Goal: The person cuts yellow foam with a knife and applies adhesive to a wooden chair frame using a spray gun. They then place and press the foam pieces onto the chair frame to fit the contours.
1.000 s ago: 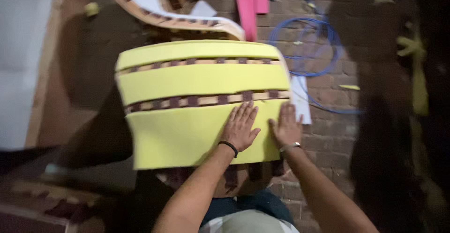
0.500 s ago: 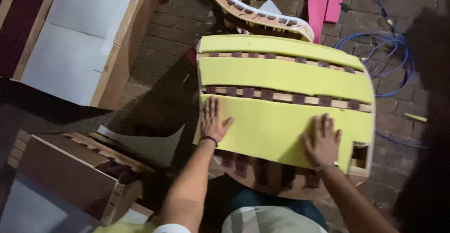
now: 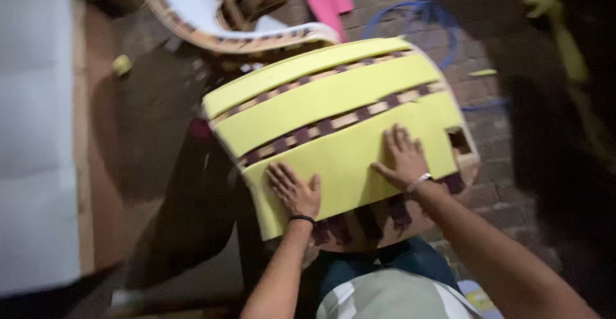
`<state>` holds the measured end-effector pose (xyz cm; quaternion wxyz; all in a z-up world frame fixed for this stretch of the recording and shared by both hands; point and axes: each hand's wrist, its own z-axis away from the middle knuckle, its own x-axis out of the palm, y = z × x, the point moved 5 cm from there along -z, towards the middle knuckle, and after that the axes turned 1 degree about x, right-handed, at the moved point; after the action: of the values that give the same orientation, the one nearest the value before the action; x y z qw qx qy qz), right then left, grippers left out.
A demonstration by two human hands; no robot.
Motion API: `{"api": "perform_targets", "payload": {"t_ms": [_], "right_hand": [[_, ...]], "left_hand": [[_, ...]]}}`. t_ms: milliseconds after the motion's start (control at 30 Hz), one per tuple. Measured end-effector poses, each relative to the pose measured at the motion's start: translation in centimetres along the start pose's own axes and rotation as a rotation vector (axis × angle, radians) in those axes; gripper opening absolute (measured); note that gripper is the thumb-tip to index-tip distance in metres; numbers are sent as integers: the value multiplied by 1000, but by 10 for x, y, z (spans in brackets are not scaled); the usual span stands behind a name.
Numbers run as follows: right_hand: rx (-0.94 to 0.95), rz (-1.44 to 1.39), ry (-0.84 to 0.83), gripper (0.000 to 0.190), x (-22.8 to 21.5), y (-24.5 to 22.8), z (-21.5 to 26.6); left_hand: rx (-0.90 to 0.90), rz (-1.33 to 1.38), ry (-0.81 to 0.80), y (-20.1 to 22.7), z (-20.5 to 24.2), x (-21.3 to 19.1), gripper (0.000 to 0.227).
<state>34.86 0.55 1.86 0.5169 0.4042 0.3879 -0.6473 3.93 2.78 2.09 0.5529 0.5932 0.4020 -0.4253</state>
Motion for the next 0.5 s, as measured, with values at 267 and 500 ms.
{"api": "perform_targets", "payload": {"t_ms": [267, 500], "right_hand": [[51, -391, 84, 79, 44, 34, 97], [452, -1266, 236, 53, 50, 168, 179]], "left_hand": [[560, -227, -594, 185, 22, 14, 99], [616, -205, -578, 279, 30, 27, 92]]}}
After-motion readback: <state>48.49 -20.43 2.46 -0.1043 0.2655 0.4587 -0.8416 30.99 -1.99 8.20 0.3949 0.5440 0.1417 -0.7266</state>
